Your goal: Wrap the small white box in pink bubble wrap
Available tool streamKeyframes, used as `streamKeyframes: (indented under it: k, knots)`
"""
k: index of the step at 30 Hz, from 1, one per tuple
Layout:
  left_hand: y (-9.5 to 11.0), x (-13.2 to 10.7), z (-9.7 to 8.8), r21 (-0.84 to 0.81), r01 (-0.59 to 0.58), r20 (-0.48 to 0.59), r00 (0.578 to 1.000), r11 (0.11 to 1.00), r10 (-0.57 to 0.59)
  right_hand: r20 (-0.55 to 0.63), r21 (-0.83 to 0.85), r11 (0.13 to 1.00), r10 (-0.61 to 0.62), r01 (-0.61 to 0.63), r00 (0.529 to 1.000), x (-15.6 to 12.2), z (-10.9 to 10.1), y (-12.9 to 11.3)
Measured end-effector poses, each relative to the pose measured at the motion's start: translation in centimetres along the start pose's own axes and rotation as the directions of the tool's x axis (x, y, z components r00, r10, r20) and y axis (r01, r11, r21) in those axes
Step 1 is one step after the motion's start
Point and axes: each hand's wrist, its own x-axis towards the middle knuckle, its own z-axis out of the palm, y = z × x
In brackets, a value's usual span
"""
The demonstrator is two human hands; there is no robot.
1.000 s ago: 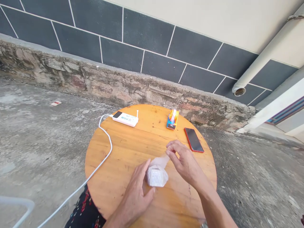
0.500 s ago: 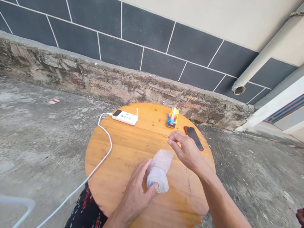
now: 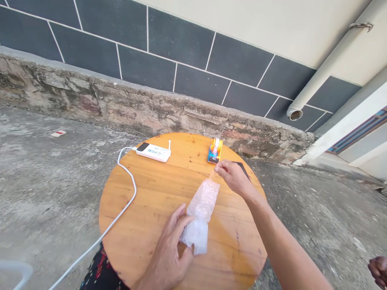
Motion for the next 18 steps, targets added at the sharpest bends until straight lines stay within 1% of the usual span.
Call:
streamKeyframes:
  k: [2, 4, 6, 9, 12, 14, 16, 17, 18]
  knots:
    - [0.2, 0.0, -0.1, -0.014, -0.002, 0.006, 1.000, 1.000, 0.002, -0.056, 0.039, 0.999, 0.032, -0.030, 0.998, 0.1, 0.0, 0.4]
    - [0.3, 0.0, -0.3, -0.038, -0.003, 0.017, 1.000, 0.999, 0.004, -0.111, 0.076, 0.996, 0.055, -0.047, 0.992, -0.5, -0.1, 0.5]
    - [0.4, 0.1, -0.5, -0.072, -0.003, 0.029, 1.000, 0.997, 0.005, -0.134, 0.102, 0.993, 0.064, -0.051, 0.989, -1.8, 0.0, 0.6]
    - [0.5, 0.1, -1.1, -0.166, 0.013, 0.021, 1.000, 0.986, -0.010, -0.119, 0.155, 0.985, 0.090, -0.071, 0.989, -4.7, 1.0, 1.1]
    - [0.5, 0.2, -1.7, -0.289, 0.075, -0.016, 0.996, 0.954, -0.084, -0.093, 0.243, 0.966, 0.118, -0.093, 0.989, -7.3, 2.9, 1.8]
    - [0.4, 0.6, -2.0, -0.351, 0.142, -0.016, 0.987, 0.926, -0.158, -0.070, 0.285, 0.953, 0.130, -0.105, 0.989, -8.3, 4.2, 2.1]
    - [0.3, 1.6, -2.3, -0.363, 0.233, 0.011, 0.969, 0.902, -0.246, -0.045, 0.269, 0.954, 0.147, -0.130, 0.988, -8.5, 5.1, 2.0]
    - [0.2, 2.3, -2.4, -0.344, 0.279, 0.021, 0.957, 0.897, -0.290, -0.033, 0.231, 0.962, 0.157, -0.145, 0.987, -8.4, 5.4, 1.7]
    - [0.1, 3.2, -2.5, -0.319, 0.314, 0.007, 0.944, 0.894, -0.330, -0.026, 0.175, 0.972, 0.164, -0.157, 0.986, -8.1, 5.6, 1.2]
